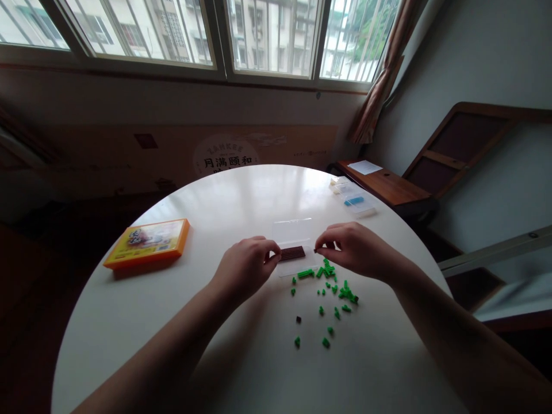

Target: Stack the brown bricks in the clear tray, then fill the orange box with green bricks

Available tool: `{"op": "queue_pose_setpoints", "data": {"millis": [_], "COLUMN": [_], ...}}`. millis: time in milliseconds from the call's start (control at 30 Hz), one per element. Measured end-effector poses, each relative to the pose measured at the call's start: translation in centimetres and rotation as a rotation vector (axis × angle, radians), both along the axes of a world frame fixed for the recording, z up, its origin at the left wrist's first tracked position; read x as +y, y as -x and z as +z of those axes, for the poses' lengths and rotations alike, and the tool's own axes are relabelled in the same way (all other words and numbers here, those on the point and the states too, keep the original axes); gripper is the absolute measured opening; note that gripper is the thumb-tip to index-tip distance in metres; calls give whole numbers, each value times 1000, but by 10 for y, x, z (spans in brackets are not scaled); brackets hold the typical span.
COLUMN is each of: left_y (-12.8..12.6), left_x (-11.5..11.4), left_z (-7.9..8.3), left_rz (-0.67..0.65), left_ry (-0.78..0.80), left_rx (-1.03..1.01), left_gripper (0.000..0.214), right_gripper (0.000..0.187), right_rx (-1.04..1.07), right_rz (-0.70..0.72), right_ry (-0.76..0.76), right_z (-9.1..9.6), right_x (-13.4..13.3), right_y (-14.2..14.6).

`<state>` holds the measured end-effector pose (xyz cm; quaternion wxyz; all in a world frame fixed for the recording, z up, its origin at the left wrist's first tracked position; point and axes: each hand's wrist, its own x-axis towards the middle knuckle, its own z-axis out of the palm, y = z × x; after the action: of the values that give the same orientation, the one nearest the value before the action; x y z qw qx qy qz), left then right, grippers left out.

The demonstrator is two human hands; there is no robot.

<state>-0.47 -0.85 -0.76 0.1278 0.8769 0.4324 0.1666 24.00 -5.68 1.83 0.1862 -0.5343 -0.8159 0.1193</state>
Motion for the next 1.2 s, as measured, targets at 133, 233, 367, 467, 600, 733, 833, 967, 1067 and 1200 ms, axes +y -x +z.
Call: {"op": "queue_pose_setpoints", "data": {"millis": [133,233,367,467,600,733,833,967,1067,1200], "left_y": [0,-1,0,0,0,0,0,0,0,1], "left_x": [0,1,2,2,3,3,2,2,2,3], "left_z": [-1,-2,-2,-2,-3,-3,-3,-3,-5,-5], "left_rz": [-10,-18,-12,-8,-17,-29,-9,29,39,46], "left_ry": [1,-1,-2,-1,6,8,8,21,29,38], "left_rx": [-3,-2,-5,-2,2,-1,9,38,46,62], "left_gripper": [18,19,19,19,19,17,17,16,14,12], "right_gripper": [15,14,15,15,16,16,17,18,19,19], "right_rx": [11,-4,-31,-78,-158,-228,-285,-299,-267,-243], "right_rz": [-65,-102,-151,-169,-160,-126,-108,-90,-94,-80], "right_ry": [-36,-35,-55,-67,-65,-36,25,84,82,69], "right_z": [-10,-13,-10,-3,10,17,15,5,-3,-10], "right_x": [9,10,10,9,7,11,20,28,26,19], "right_y": [2,7,11,13,17,19,19,18,20,24]}}
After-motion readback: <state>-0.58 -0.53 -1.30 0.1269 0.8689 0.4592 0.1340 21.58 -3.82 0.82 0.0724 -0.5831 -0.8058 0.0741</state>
